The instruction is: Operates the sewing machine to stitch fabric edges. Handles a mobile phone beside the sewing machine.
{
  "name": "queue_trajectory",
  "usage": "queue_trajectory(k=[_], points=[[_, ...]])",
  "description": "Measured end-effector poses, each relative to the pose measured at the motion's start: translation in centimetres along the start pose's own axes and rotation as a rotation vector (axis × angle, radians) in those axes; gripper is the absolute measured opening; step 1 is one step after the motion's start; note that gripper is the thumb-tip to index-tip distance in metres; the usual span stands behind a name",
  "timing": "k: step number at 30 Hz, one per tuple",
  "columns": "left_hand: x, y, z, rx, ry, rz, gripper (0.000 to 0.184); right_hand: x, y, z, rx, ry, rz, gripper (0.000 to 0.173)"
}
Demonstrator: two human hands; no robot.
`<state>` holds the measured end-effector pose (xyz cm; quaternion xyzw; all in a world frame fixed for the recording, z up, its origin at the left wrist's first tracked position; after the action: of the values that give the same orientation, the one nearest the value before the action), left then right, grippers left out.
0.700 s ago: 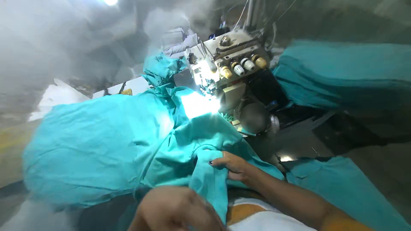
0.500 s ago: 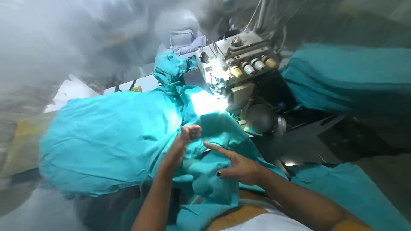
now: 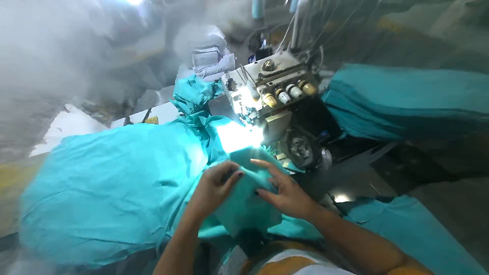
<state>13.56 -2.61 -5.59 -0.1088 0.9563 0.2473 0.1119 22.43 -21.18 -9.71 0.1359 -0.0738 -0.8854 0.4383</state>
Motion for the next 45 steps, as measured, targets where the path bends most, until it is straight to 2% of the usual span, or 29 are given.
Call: queue_trajectory(k=[3,5,6,9,14,18,22,26,29,33,35,37,38,39,40,41,42,43,45], points=[[-4.2,1.1,1.2,-0.224,-0.151,-0.128,0.011,-2.0,0.1,-2.9,0.238,0.160,-0.355,0.021],[-6.6,1.1,2.3,-0.235,-0.090,-0.116,0.009,-3.4,0.1,-5.0,0.372,0.247,-0.508,0.012],[-7.5,0.8,2.7,-0.209,-0.019,-0.093,0.009,-3.7,0.2,-5.5,0.396,0.213,-0.521,0.011],[-8.9,0.4,3.6,-0.091,0.144,-0.012,0.008,-3.7,0.5,-5.8,0.324,0.038,-0.430,0.012],[-9.4,1.4,3.4,-0.017,0.223,0.079,0.010,-3.6,0.9,-5.5,0.228,-0.014,-0.360,0.015],[-9.8,1.2,3.9,-0.008,0.169,0.029,0.021,-4.0,0.9,-6.1,0.221,0.026,-0.366,0.018],[-9.1,0.5,3.4,-0.219,0.115,0.010,0.008,-3.3,1.0,-7.1,0.247,0.039,-0.369,0.018],[-9.4,-0.5,4.1,-0.273,-0.050,-0.060,0.012,-3.0,1.8,-7.2,0.203,0.111,-0.468,0.017],[-10.1,-0.9,4.9,-0.225,-0.037,-0.140,0.011,-3.3,2.1,-6.7,0.223,0.180,-0.548,0.017],[-11.1,-0.4,5.3,-0.198,-0.001,-0.135,0.011,-3.9,1.9,-6.0,0.291,0.201,-0.527,0.018],[-11.9,0.4,6.7,-0.243,-0.078,-0.206,0.011,-4.9,1.9,-5.0,0.319,0.146,-0.488,0.017],[-12.3,0.5,8.6,-0.296,-0.137,-0.436,0.018,-5.9,2.1,-3.4,0.308,0.025,-0.416,0.016],[-12.1,0.6,9.0,-0.316,-0.085,-0.546,0.026,-6.4,2.3,-2.6,0.304,-0.039,-0.380,0.016],[-11.3,0.7,8.9,-0.308,0.041,-0.600,0.038,-6.9,2.6,-2.0,0.299,-0.097,-0.344,0.015],[-9.8,0.7,8.4,-0.247,0.192,-0.576,0.049,-7.2,2.9,-1.5,0.287,-0.141,-0.306,0.015],[-7.4,0.5,7.5,-0.148,0.356,-0.451,0.056,-7.2,3.2,-1.3,0.270,-0.167,-0.275,0.015],[-4.5,0.1,6.2,-0.110,0.507,-0.249,0.062,-6.8,3.5,-1.4,0.250,-0.173,-0.252,0.016],[-1.5,-0.4,5.1,-0.151,0.584,-0.049,0.056,-6.2,3.9,-1.5,0.221,-0.179,-0.217,0.020],[4.2,0.2,3.6,-0.268,0.638,0.342,0.028,-4.1,4.9,-1.9,0.166,-0.218,-0.092,0.033]])
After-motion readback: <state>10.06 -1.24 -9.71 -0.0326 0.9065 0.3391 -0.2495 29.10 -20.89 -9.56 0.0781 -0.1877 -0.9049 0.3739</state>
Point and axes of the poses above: each hand's wrist, its own x-axis away from the middle knuckle, its own y-axis out of the back of the hand, z = x × y, the point moved 1 cm from there along -x, towards the middle knuckle, and after that the axes turned 8 degrees about x, right-handed, at the moved point
